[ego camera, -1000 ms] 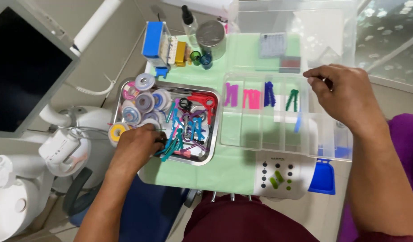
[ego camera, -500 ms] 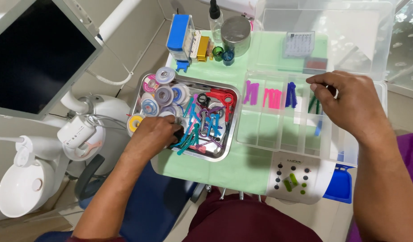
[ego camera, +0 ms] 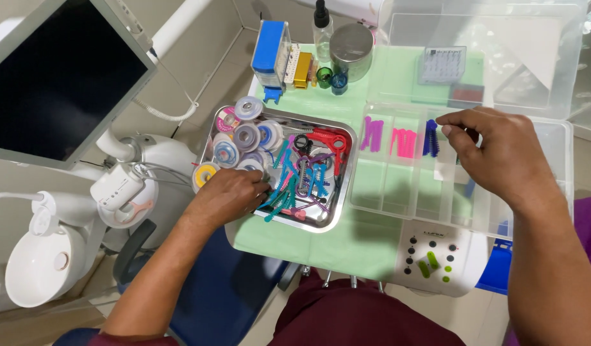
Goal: Organizing small dental ligatures from a metal tray into a compartmentalized storage box.
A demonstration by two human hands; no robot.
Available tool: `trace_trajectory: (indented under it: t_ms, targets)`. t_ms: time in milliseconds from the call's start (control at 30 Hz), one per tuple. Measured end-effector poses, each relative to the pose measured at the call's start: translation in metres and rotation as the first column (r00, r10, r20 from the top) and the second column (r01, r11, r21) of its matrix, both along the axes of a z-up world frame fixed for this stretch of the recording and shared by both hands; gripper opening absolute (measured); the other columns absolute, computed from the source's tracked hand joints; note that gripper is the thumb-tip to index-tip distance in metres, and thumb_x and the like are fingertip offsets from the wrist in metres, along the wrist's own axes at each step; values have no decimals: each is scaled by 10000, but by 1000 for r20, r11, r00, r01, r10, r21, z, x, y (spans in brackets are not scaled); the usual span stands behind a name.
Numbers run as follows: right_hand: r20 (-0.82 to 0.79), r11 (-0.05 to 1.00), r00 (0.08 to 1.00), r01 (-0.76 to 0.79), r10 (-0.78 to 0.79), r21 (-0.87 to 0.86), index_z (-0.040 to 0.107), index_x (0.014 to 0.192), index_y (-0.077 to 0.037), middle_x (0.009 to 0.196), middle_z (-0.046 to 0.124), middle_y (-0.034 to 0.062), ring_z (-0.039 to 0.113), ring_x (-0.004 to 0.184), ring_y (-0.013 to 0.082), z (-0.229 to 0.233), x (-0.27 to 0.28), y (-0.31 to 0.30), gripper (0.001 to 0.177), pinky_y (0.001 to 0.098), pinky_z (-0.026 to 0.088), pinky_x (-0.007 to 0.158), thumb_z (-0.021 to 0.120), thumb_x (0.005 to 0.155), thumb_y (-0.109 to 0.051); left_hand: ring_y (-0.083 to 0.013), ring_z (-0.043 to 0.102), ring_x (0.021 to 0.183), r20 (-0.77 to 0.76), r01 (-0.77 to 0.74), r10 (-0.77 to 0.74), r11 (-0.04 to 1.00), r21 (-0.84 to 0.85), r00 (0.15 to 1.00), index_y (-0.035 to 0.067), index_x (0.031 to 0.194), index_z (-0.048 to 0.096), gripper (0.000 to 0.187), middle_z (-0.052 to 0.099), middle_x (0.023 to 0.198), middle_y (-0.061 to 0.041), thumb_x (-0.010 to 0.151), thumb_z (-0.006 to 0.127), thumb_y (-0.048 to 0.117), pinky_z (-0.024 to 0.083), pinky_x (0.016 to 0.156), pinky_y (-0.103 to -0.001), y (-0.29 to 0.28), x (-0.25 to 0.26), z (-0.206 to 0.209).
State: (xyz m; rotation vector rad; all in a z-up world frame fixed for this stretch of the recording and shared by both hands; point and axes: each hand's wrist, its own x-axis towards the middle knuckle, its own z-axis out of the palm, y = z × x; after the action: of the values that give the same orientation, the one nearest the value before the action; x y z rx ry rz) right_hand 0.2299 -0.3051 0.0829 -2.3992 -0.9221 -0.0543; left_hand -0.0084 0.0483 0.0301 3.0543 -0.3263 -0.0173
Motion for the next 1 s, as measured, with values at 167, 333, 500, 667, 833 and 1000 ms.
trace_trajectory:
  t_ms: [167,333,500,667,833,1000]
  targets:
    - [40,996,996,-80,78,50,783,1134,-74,954,758,137,666,664,228,1,-8,12,169,361,542,656,709,993,-130,-292,688,769,31,9,-7,998,-55,999,94,900,771,184,661,862,-72,785,757,237,524,637,-456,0,0,2]
    - [19,996,997,-79,79,28,781,1125,-70,948,754,149,670,636,253,2,-14,24,186,377,547,649,702,964,-119,-288,692,769,77,43,-37,996,-73,996,69,838,741,152,672,907,-68,777,742,208,535,632,-443,4,1,-8]
    - [-9,994,994,-108,108,11,779,1117,-68,1015,761,146,690,715,292,-1,-22,36,187,404,558,682,703,951,-110,-312,681,702,117,29,-21,997,-66,993,75,812,737,123,665,846,-81,785,734,195,534,588,-455,2,6,-8]
    - [166,930,924,-360,344,79,759,1053,-77,982,756,125,709,823,282,-12,-49,57,142,421,549,798,700,943,-144,-302,681,712,170,23,-11,997,-67,985,60,824,715,133,654,848,-91,732,719,156,540,595,-439,3,8,-14]
    - [44,798,801,-586,597,-142,718,878,-93,773,660,61,616,769,252,-17,-122,95,247,426,429,732,791,773,-304,-292,682,708,190,44,-29,996,-74,981,61,832,704,133,646,840,-95,730,718,146,540,589,-429,7,10,-18]
    - [285,728,670,-642,685,-242,617,794,-93,771,557,44,547,862,238,-76,-143,102,154,401,377,795,722,767,-202,-283,682,712,192,33,-24,999,-41,981,71,813,689,92,633,840,-88,764,718,143,540,591,-422,8,11,-19]
